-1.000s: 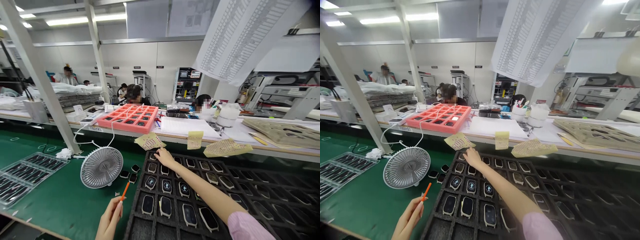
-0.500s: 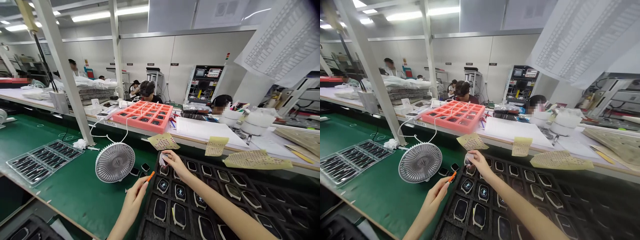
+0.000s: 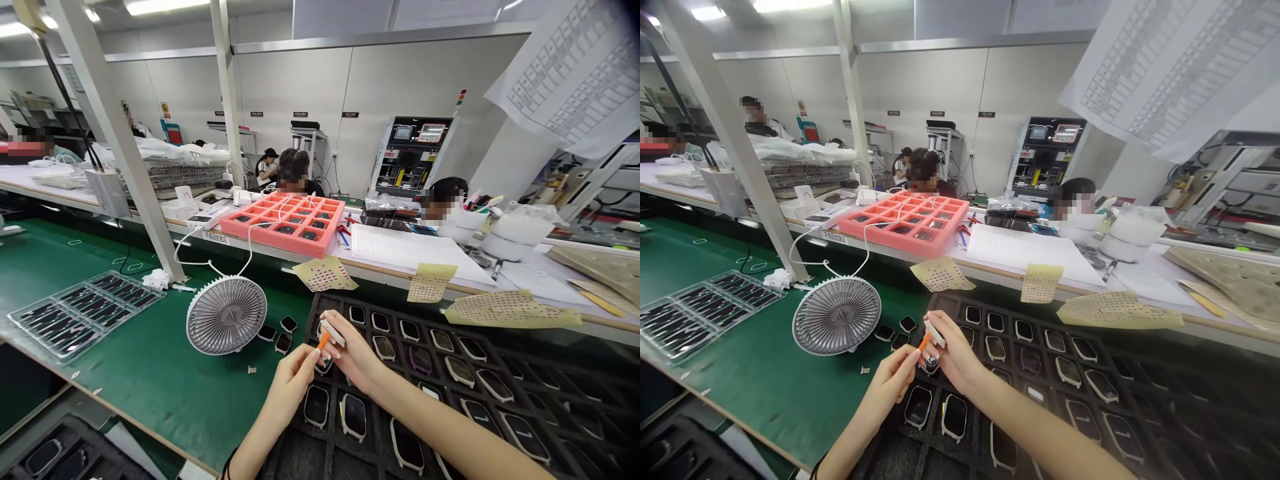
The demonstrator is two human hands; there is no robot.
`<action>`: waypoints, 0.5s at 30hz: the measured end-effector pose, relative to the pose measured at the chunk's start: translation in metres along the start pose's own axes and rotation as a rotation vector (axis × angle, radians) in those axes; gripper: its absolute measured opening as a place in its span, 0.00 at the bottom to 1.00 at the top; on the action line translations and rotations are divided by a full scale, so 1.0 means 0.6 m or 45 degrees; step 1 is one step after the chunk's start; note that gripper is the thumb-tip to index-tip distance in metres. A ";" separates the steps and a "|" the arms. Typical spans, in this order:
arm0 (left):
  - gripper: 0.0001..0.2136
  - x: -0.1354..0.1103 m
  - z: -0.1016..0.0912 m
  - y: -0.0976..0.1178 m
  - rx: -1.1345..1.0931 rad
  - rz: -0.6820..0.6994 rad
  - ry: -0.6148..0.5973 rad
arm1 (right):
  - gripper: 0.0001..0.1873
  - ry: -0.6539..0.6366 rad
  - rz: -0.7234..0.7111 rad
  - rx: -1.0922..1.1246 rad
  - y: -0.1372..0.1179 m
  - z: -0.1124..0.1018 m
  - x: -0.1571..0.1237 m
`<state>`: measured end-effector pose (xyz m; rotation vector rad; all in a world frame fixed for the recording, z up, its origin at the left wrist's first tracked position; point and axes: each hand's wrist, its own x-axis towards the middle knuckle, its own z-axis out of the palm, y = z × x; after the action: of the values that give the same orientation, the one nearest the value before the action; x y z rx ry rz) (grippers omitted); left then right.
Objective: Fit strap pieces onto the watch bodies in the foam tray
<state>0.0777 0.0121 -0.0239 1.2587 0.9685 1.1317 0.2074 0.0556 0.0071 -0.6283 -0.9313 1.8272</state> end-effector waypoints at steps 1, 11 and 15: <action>0.23 0.000 0.000 -0.001 0.005 0.006 0.003 | 0.11 0.008 -0.007 -0.007 0.000 0.001 0.000; 0.22 -0.007 -0.004 0.012 0.145 -0.013 0.065 | 0.13 0.076 -0.124 -0.399 -0.014 0.000 -0.003; 0.22 -0.006 -0.005 0.014 0.156 0.006 0.091 | 0.13 0.102 -0.124 -0.383 -0.008 -0.005 -0.002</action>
<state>0.0731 0.0088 -0.0159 1.3262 1.1034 1.1418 0.2124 0.0565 0.0094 -0.8200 -1.1730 1.5775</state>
